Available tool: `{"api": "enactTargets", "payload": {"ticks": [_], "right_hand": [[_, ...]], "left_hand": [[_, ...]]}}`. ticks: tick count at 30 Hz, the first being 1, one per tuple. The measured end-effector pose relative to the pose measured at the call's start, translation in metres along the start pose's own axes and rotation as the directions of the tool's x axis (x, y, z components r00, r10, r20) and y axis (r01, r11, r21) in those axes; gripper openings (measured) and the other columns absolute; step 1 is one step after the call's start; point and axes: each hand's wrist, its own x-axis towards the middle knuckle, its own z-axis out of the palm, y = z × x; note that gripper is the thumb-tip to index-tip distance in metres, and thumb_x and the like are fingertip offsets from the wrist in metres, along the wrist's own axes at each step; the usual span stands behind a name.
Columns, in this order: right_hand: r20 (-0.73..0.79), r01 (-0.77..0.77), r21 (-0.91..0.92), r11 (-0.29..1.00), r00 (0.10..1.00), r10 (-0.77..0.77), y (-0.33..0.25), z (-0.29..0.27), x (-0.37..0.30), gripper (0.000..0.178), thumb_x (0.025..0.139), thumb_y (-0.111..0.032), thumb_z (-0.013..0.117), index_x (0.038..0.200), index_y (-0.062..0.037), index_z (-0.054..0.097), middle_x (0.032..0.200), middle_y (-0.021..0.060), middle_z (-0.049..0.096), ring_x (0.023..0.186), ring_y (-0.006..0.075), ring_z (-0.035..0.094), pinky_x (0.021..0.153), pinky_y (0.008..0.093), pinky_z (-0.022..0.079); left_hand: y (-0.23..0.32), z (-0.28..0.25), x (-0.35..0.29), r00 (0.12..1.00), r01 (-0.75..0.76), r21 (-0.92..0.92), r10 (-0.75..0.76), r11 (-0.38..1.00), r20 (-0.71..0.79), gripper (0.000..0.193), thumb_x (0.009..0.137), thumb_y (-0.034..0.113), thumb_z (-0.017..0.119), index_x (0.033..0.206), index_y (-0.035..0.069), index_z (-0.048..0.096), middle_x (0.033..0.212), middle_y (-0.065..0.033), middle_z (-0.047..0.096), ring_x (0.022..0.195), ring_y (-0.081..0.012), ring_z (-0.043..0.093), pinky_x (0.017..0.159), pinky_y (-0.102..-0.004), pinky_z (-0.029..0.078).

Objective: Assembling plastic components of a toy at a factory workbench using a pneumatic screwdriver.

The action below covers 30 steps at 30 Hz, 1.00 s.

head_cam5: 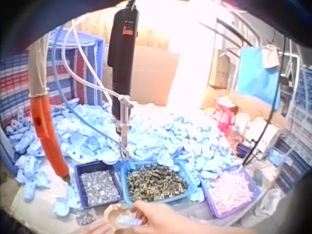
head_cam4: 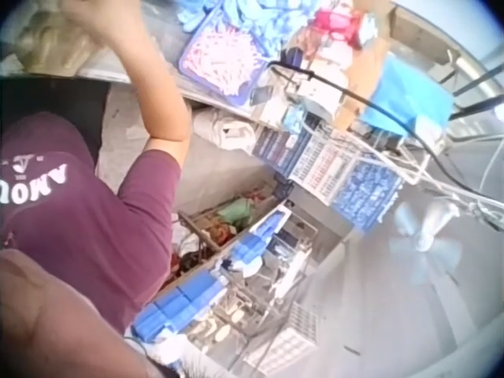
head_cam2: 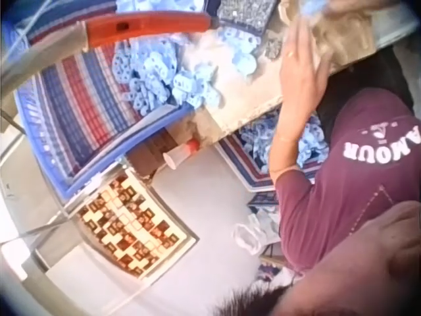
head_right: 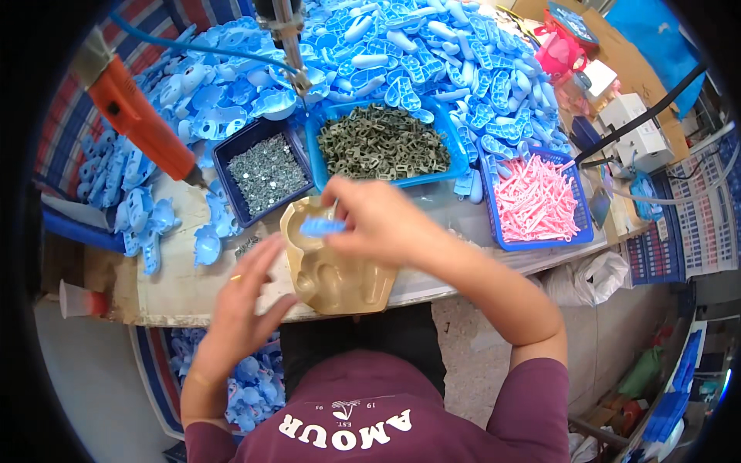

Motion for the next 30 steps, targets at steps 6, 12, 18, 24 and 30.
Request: {"api": "enactTargets", "payload": {"ticks": [6, 12, 18, 24, 30], "right_hand": [[0.422, -0.156, -0.031, 0.987, 0.894, 0.154, 0.030, -0.060, 0.026, 0.033, 0.081, -0.018, 0.078, 0.107, 0.0003, 0.069, 0.090, 0.0109, 0.074, 0.077, 0.0178, 0.070, 0.071, 0.0320, 0.056], [-0.497, 0.173, -0.558, 0.812, 0.714, -0.493, 0.178, -0.127, 0.162, 0.025, 0.096, -0.024, 0.062, 0.114, -0.0080, 0.070, 0.088, 0.0088, 0.073, 0.081, 0.0216, 0.070, 0.074, 0.0398, 0.055], [-0.486, -0.187, 0.049, 0.981, 0.854, 0.187, 0.098, -0.058, 0.193, 0.031, 0.102, -0.032, 0.050, 0.111, -0.0055, 0.063, 0.091, 0.0149, 0.068, 0.076, 0.0294, 0.067, 0.071, 0.0403, 0.054], [-0.692, 0.127, -0.264, 0.956, 0.665, -0.280, 0.159, -0.119, 0.198, 0.038, 0.095, -0.036, 0.067, 0.107, 0.0001, 0.066, 0.087, 0.0142, 0.071, 0.081, 0.0204, 0.068, 0.076, 0.0356, 0.053], [-0.714, 0.167, 0.178, 0.970, 0.700, 0.011, 0.147, -0.146, 0.119, 0.036, 0.086, -0.013, 0.076, 0.119, -0.0029, 0.065, 0.102, 0.0166, 0.069, 0.089, 0.0250, 0.066, 0.083, 0.0402, 0.053]], "left_hand": [[-0.019, 0.052, 0.021, 0.974, -0.219, 0.189, 0.225, 0.957, -0.012, 0.048, 0.078, 0.006, 0.073, 0.125, 0.007, 0.064, 0.105, -0.0057, 0.067, 0.086, -0.0232, 0.064, 0.068, -0.0331, 0.056], [-0.018, 0.069, 0.014, 0.922, -0.377, 0.191, 0.386, 0.906, -0.011, 0.039, 0.075, 0.010, 0.070, 0.114, 0.010, 0.068, 0.115, -0.0051, 0.068, 0.089, -0.0190, 0.066, 0.069, -0.0301, 0.056], [-0.014, 0.092, -0.003, 0.961, -0.277, 0.102, 0.278, 0.955, 0.005, 0.038, 0.079, 0.012, 0.072, 0.117, 0.010, 0.066, 0.123, -0.0069, 0.068, 0.093, -0.0223, 0.068, 0.070, -0.0332, 0.057], [-0.010, 0.099, 0.010, 1.000, -0.020, -0.164, 0.017, 0.986, -0.019, 0.030, 0.088, 0.016, 0.073, 0.116, 0.010, 0.066, 0.104, -0.0088, 0.073, 0.090, -0.0259, 0.071, 0.070, -0.0362, 0.057], [-0.005, 0.104, 0.010, 0.968, -0.249, 0.012, 0.249, 0.968, 0.014, 0.033, 0.086, 0.021, 0.075, 0.115, 0.008, 0.066, 0.110, -0.0089, 0.071, 0.100, -0.0257, 0.068, 0.081, -0.0380, 0.056]]}}
